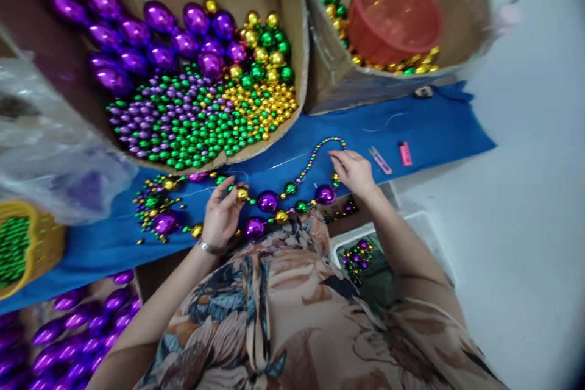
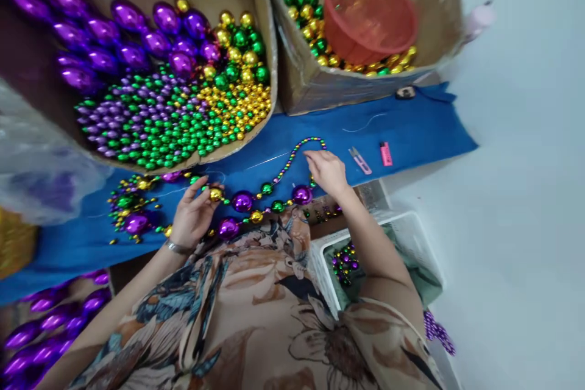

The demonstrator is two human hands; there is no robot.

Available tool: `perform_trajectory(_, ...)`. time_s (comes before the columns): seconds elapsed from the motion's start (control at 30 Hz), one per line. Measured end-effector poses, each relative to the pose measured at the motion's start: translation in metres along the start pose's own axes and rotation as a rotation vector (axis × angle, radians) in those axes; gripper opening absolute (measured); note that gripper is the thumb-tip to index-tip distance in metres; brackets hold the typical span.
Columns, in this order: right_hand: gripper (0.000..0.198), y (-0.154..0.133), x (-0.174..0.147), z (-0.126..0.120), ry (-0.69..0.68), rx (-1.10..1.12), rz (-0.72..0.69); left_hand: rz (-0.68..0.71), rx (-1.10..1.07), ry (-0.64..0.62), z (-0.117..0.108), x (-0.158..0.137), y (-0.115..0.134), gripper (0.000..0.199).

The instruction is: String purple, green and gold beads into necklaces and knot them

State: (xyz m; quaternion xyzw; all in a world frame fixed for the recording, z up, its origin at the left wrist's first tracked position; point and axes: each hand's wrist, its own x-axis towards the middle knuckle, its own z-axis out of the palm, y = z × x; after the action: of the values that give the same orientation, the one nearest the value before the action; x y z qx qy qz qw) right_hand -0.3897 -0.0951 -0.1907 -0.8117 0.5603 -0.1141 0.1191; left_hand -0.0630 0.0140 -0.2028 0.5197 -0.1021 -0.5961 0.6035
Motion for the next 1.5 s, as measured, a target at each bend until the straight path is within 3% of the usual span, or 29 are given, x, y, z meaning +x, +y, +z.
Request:
perform_trajectory(0.13, 0.043, 0.055, 0.008, -0.024, 0.108, -0.12, 0.277, 0.013, 0.016, -0.006, -0.004, 0.002, -0.002, 0.04)
perform_trajectory(0.23, 0.042, 0.087, 0.006, -0.036, 0.082, -0.236, 0.427, 0.049, 0.007, -0.009, -0.002, 0.003, -0.002, 0.04)
perform_trajectory(0.4, 0.043, 0.112, -0.021, -0.024, -0.095, -0.398, 0.436, 0.064, 0.01, 0.004, 0.007, -0.009, -0.003, 0.044)
perform_trajectory(0.53, 0.06, 0.121, -0.028, -0.009, -0.043, -0.435, 0.457, 0.054, -0.034, -0.067, 0.005, -0.01, -0.009, 0.044)
perform_trajectory(0.63, 0.06, 0.095, -0.013, -0.012, 0.071, -0.324, 0.37, 0.078, -0.042, -0.08, 0.0, -0.008, -0.011, 0.043)
perform_trajectory(0.7, 0.053, 0.056, 0.0, -0.02, 0.082, -0.135, 0.193, 0.082, -0.045, -0.094, -0.002, -0.009, -0.011, 0.043)
perform_trajectory(0.87, 0.041, -0.061, 0.03, -0.023, -0.301, 0.289, -0.168, 0.064, -0.041, -0.105, -0.002, -0.012, -0.01, 0.045)
perform_trajectory(1.0, 0.041, -0.117, 0.043, -0.007, -0.497, 0.367, -0.423, 0.053, -0.044, -0.117, -0.002, -0.012, -0.009, 0.047)
perform_trajectory(1.17, 0.039, -0.141, 0.055, 0.007, -0.575, 0.199, -0.562, 0.058, -0.047, -0.143, -0.005, -0.011, -0.009, 0.047)
perform_trajectory(1.5, 0.042, -0.165, 0.068, 0.004, -0.659, -0.118, -0.555, 0.098, 0.024, -0.144, -0.004, -0.008, -0.011, 0.046)
